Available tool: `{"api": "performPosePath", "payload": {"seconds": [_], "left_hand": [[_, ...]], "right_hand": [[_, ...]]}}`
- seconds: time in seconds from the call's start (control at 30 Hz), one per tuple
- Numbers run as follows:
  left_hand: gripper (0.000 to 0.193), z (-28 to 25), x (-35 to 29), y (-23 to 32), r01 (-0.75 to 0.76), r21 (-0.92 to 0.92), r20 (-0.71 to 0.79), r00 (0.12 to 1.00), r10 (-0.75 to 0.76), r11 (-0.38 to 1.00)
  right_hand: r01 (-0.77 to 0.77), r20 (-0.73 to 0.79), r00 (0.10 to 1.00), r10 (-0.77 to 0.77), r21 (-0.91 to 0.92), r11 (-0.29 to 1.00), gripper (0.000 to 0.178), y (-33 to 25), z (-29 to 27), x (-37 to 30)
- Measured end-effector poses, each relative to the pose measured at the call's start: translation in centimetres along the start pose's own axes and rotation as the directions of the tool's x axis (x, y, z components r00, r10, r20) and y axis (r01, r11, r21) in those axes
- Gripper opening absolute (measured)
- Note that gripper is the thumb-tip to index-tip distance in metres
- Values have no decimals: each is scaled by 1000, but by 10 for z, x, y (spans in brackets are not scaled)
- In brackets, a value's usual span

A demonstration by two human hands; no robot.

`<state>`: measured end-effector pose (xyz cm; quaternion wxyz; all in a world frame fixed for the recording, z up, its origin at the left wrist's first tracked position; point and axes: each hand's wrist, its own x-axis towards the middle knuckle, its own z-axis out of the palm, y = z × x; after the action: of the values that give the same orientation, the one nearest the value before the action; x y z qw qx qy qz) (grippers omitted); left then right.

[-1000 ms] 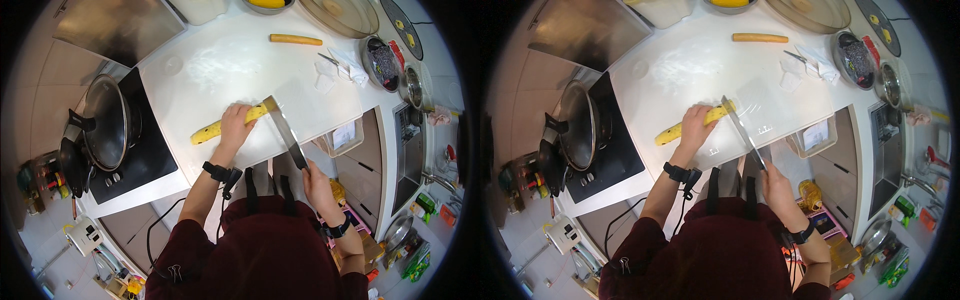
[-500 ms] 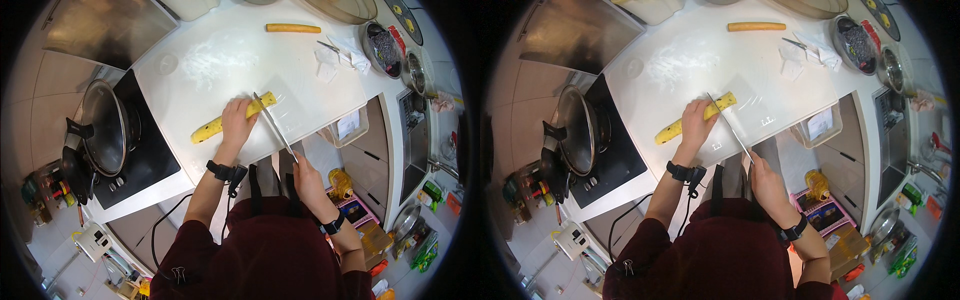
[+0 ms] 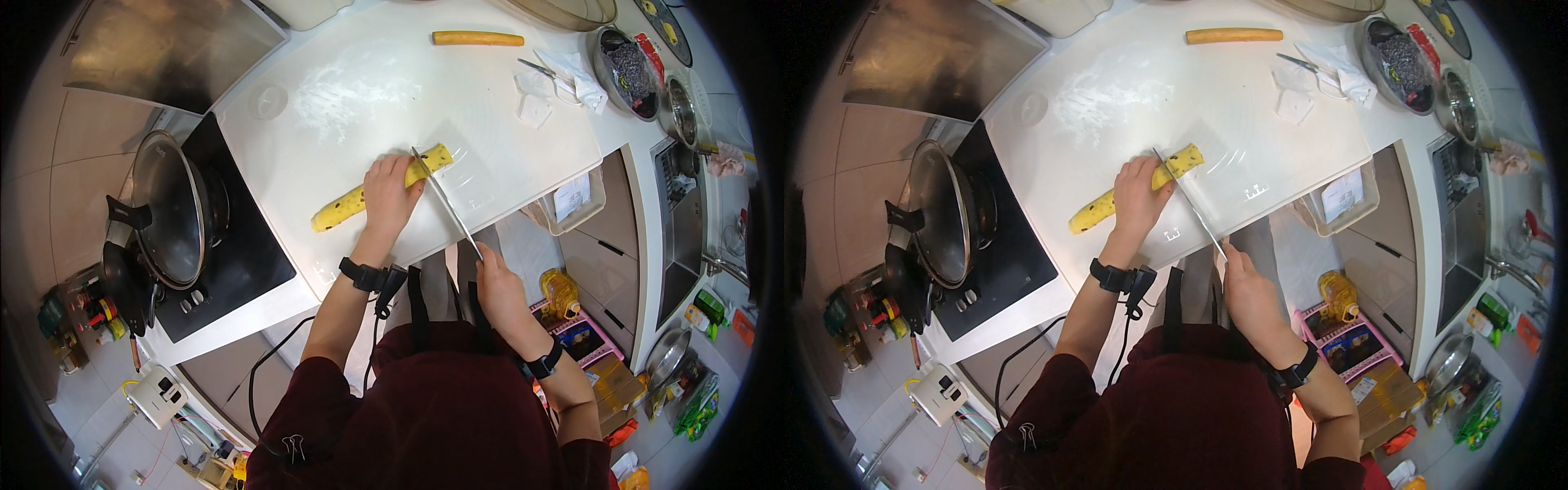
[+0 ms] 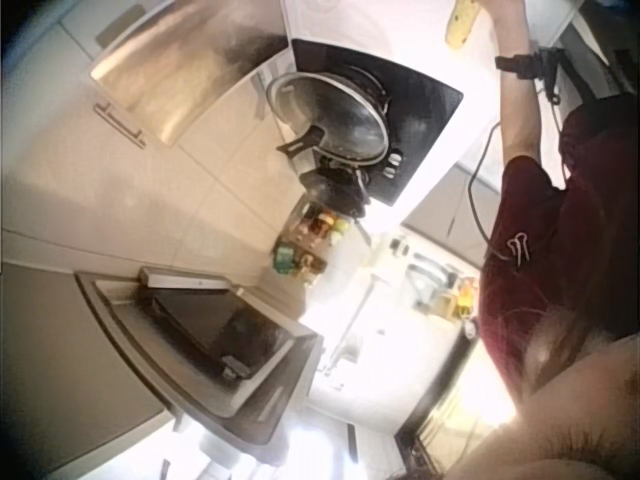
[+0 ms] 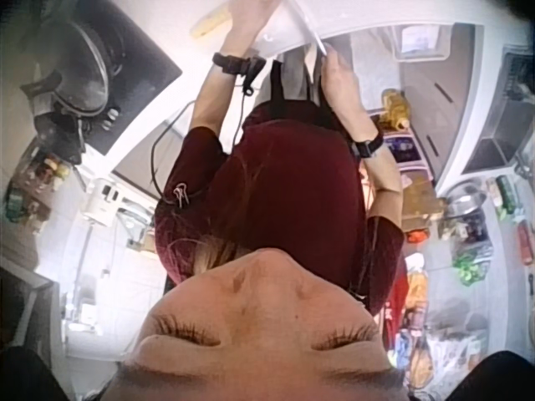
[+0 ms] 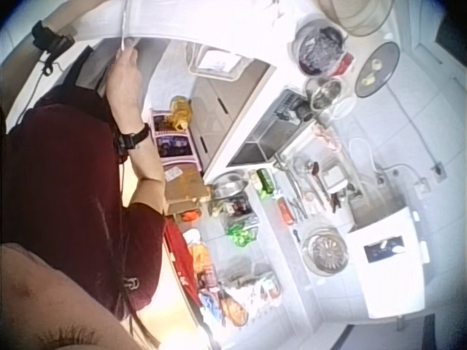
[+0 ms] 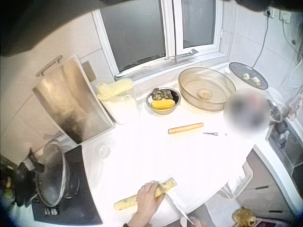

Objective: The person uses a cleaver to cut a long yellow vegetable into small pieces on a white countertop. They then place the cut pieces into a metal steamer basket.

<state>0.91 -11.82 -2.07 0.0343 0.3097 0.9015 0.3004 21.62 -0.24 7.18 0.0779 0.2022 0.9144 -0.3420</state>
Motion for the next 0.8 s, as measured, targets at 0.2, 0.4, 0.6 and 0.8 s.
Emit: {"api": "performPosePath", "payload": {"seconds": [0.2, 0.4, 0.6, 0.8], "left_hand": [[41, 0, 0, -1, -11, -3, -7, 1000, 11, 1000], [42, 0, 1, -1, -3, -4, -1, 1000, 3, 1000], [38, -3, 2, 1, -25, -35, -19, 1000, 25, 999], [40, -1, 3, 0, -12, -5, 1, 1000, 12, 1000]], "right_hand": [[-30, 39, 999, 31, -27, 999, 40, -2, 4, 2], [-39, 55, 998, 42, -52, 998, 41, -4, 9, 6], [-101, 123, 987, 107, -57, 993, 42, -6, 8, 11], [-135, 115, 984, 137, -21, 991, 27, -7, 9, 17]]}}
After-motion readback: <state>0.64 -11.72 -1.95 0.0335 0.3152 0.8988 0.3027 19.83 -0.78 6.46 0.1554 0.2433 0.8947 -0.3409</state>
